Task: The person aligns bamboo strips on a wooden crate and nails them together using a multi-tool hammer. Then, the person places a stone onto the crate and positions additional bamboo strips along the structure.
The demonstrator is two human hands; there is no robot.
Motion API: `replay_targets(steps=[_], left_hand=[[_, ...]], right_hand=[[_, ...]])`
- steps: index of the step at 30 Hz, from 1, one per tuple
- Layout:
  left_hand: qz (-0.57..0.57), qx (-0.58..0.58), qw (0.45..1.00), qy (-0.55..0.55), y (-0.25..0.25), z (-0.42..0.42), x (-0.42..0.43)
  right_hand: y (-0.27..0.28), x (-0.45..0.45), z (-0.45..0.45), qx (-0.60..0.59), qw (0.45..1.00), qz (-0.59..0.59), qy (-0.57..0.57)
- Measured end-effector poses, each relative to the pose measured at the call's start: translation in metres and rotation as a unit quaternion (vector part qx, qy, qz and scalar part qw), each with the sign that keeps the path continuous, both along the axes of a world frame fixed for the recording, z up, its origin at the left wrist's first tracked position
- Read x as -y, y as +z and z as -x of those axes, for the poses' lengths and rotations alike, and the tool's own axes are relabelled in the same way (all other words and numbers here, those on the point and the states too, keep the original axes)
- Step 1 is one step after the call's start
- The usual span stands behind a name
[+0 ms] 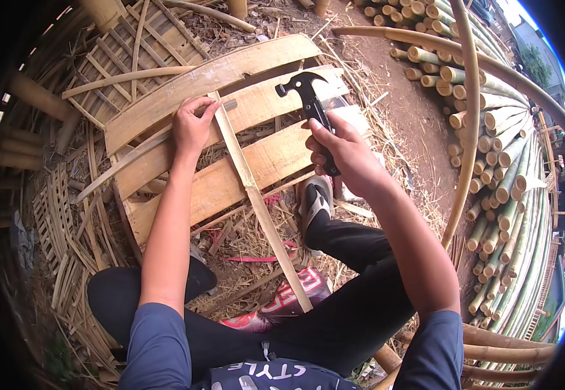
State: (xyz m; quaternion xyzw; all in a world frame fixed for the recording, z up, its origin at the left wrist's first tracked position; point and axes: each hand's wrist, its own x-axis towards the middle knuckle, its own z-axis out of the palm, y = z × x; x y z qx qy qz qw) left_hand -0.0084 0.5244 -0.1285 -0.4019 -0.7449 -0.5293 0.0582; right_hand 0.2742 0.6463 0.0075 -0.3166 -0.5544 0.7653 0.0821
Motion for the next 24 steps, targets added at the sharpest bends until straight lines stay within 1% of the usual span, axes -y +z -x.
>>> replay_targets(steps=[2,5,6,10,16,19,22,24], left_hand=[[0.003,-0.002,1.0,-0.003,-0.001,0.001,0.0],[-0.004,0.001,1.0,-0.003,-0.001,0.0,0.0],[-0.003,0.007,1.0,-0.001,0.0,0.0,0.0],[-0.011,0.011,1.0,0.002,0.001,-0.001,0.001],[-0.003,0.007,1.0,0.0,0.003,-0.002,0.001],[-0.011,-0.012,1.0,0.006,0.002,-0.002,0.001],[0.004,0.016,1.0,0.013,0.004,-0.004,0.001],[-0.019,0.001,1.0,0.003,0.002,-0.002,-0.001]], right_hand=[[-0.004,-0.001,0.002,0.028,0.997,-0.07,0.029],[-0.005,0.008,0.009,0.024,0.994,-0.101,0.034],[-0.002,0.014,0.012,0.038,0.993,-0.109,0.015],[0.001,0.018,0.016,0.025,0.995,-0.098,0.025],[-0.007,0.013,0.016,0.048,0.992,-0.115,0.0],[-0.003,0.014,0.016,0.041,0.993,-0.107,0.014],[-0.007,0.01,0.02,0.094,0.974,-0.205,0.026],[-0.003,0.009,0.032,0.113,0.955,-0.27,0.052]])
